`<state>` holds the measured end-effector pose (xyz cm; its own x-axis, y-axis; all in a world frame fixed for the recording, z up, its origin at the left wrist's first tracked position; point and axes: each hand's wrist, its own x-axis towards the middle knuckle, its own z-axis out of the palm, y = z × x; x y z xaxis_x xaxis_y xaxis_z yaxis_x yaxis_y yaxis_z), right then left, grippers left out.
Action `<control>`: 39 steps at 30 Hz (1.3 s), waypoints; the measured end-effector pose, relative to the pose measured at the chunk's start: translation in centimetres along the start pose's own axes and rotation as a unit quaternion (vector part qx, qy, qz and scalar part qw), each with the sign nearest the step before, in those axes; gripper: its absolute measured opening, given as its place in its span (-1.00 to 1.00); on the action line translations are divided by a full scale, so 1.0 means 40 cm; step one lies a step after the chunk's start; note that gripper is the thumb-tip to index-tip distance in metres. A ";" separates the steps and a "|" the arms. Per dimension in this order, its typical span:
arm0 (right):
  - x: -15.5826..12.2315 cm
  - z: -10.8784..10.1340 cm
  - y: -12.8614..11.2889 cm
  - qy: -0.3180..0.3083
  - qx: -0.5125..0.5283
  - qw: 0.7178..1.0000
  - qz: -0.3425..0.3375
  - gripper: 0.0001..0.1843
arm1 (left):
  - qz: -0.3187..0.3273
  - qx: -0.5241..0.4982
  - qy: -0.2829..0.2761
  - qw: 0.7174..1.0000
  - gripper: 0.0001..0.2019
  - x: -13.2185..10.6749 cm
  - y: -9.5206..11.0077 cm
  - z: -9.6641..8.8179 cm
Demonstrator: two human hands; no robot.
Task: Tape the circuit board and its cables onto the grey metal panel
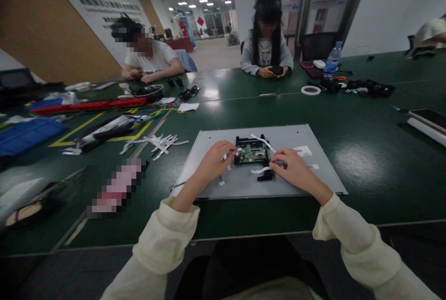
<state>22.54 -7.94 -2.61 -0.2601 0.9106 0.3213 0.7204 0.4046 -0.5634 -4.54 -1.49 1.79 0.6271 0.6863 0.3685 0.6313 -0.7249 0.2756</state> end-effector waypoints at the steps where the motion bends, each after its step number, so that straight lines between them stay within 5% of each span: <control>1: 0.001 0.001 -0.001 -0.003 0.005 1.000 0.003 -0.78 | 0.006 -0.006 -0.007 1.000 -0.84 0.001 0.010 0.003; 8: -0.001 -0.009 -0.005 -0.032 0.069 0.997 0.013 -0.80 | 0.014 -0.058 0.010 0.998 -0.82 -0.002 0.077 0.017; 15: 0.003 -0.025 -0.026 -0.051 0.224 0.969 0.094 -0.73 | -0.029 -0.136 0.036 0.990 -0.79 0.005 0.154 0.033; 22: 0.006 -0.029 -0.038 -0.047 0.268 0.959 0.083 -0.71 | -0.064 -0.231 -0.068 0.969 -0.76 0.029 0.191 0.073; 29: -0.009 -0.012 -0.033 0.017 0.131 0.985 0.112 -0.70 | -0.158 -0.228 -0.037 0.960 -0.77 0.020 0.164 0.102; 39: -0.018 0.007 -0.042 0.041 -0.044 0.996 0.071 -0.80 | -0.158 -0.076 -0.043 0.984 -0.73 0.011 0.181 0.120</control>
<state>21.33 -9.24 -2.09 -0.1009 0.9464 0.3070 0.8004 0.2605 -0.5399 2.50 -6.17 -0.33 0.4504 0.8769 0.1681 0.7300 -0.4701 0.4961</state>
